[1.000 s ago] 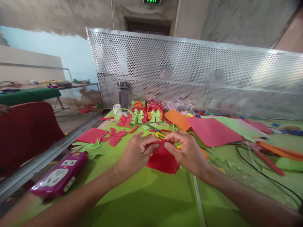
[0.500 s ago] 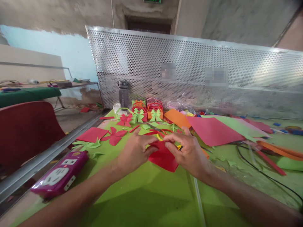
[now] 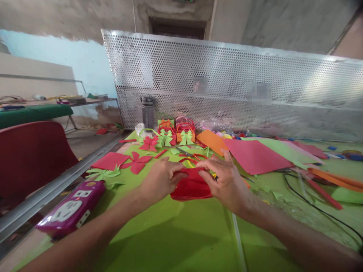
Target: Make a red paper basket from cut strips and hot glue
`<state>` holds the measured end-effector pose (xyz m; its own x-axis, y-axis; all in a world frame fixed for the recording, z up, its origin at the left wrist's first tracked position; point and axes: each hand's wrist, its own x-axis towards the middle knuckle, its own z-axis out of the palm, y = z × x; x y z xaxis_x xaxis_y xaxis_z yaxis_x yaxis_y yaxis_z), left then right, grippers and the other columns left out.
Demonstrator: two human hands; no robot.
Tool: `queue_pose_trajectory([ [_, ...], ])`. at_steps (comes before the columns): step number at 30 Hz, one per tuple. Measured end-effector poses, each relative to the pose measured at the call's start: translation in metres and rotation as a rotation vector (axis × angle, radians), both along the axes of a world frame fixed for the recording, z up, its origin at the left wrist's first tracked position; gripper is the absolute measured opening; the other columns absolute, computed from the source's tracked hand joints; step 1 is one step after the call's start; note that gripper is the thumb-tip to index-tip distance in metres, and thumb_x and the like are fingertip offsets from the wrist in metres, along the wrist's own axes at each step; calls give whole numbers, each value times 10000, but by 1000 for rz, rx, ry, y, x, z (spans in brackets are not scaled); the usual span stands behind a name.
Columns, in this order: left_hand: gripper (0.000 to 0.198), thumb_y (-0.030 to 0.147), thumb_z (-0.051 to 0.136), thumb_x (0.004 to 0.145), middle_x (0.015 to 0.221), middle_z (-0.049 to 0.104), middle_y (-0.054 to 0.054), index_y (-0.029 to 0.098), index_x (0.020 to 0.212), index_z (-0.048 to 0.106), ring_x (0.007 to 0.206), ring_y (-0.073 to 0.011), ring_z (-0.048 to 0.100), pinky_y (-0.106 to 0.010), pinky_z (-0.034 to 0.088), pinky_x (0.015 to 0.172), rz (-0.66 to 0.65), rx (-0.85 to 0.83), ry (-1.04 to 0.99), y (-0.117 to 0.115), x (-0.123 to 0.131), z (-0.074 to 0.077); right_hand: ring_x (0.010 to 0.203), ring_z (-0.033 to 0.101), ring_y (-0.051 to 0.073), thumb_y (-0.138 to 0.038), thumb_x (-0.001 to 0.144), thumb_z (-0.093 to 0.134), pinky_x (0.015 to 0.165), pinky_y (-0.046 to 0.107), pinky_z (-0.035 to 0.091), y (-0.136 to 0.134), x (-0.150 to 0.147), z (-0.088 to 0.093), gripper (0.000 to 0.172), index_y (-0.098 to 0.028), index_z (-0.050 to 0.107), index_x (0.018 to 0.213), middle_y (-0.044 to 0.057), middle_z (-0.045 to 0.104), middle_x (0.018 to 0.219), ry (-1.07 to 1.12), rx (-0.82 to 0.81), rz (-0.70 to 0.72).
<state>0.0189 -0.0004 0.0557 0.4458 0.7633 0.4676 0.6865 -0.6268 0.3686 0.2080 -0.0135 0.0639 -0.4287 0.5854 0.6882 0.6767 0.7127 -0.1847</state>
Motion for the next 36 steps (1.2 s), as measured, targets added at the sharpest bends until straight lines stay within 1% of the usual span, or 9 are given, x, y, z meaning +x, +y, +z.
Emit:
queue_pose_trajectory([
  [2, 194, 205, 550, 821, 490, 537, 54, 172, 647, 628, 455, -80, 453, -251, 443, 623, -6, 14, -12, -1, 1, -1, 627, 564, 137, -113, 819, 486, 901, 460, 283, -1, 0, 2, 134, -202, 586, 827, -16, 667, 698, 5, -37, -8],
  [5, 261, 204, 533, 833, 445, 484, 74, 169, 579, 580, 418, -68, 400, -317, 463, 735, -10, 53, -16, -2, 2, -1, 629, 579, 137, -118, 811, 480, 927, 479, 269, -2, -1, 4, 143, -215, 582, 832, -27, 676, 697, 46, -106, -10],
  [7, 273, 198, 523, 840, 445, 497, 72, 168, 574, 575, 423, -71, 417, -371, 453, 804, -15, 93, -11, -2, 3, -2, 641, 599, 139, -124, 809, 480, 941, 488, 256, -3, -1, 5, 140, -220, 580, 828, -30, 687, 716, 76, -136, -7],
  [14, 220, 169, 435, 895, 652, 685, -4, 159, 813, 638, 506, -117, 566, -393, 477, 777, -64, 278, 3, -4, 5, -5, 657, 610, 141, -127, 810, 486, 953, 490, 246, -4, 0, 6, 138, -218, 589, 800, -34, 690, 722, 88, -119, 0],
  [18, 230, 103, 389, 891, 806, 728, -50, 139, 920, 614, 638, -166, 652, -418, 486, 811, -58, 368, 59, -8, 4, -4, 648, 599, 128, -130, 826, 485, 978, 510, 225, -5, 1, 6, 151, -226, 601, 839, -46, 686, 729, 106, -132, 10],
  [21, 272, 52, 370, 864, 886, 733, -56, 144, 993, 591, 717, -195, 677, -441, 487, 845, -58, 404, 82, -8, 4, -5, 647, 595, 135, -140, 824, 493, 966, 516, 254, -6, 1, 5, 146, -230, 608, 834, -43, 686, 716, 129, -119, 4],
  [25, 312, 28, 366, 845, 869, 737, -54, 152, 1034, 580, 693, -176, 683, -457, 494, 864, -89, 458, 28, -3, 3, -10, 669, 605, 153, -158, 816, 501, 938, 509, 299, -5, 2, 5, 144, -244, 616, 824, -34, 691, 722, 174, -134, -5],
  [30, 353, 24, 423, 843, 834, 741, -13, 198, 1114, 567, 658, -113, 678, -405, 489, 890, -173, 483, -99, -1, 3, -14, 638, 621, 139, -141, 795, 508, 1015, 508, 227, -2, 2, 7, 153, -239, 625, 800, -45, 695, 707, 249, -170, 37],
  [36, 393, 30, 472, 835, 889, 735, -4, 250, 1154, 539, 750, -117, 686, -384, 489, 879, -232, 568, -128, -3, 2, -12, 661, 627, 155, -167, 804, 488, 965, 484, 317, -5, 2, 6, 175, -241, 646, 818, -32, 695, 704, 278, -183, 25],
])
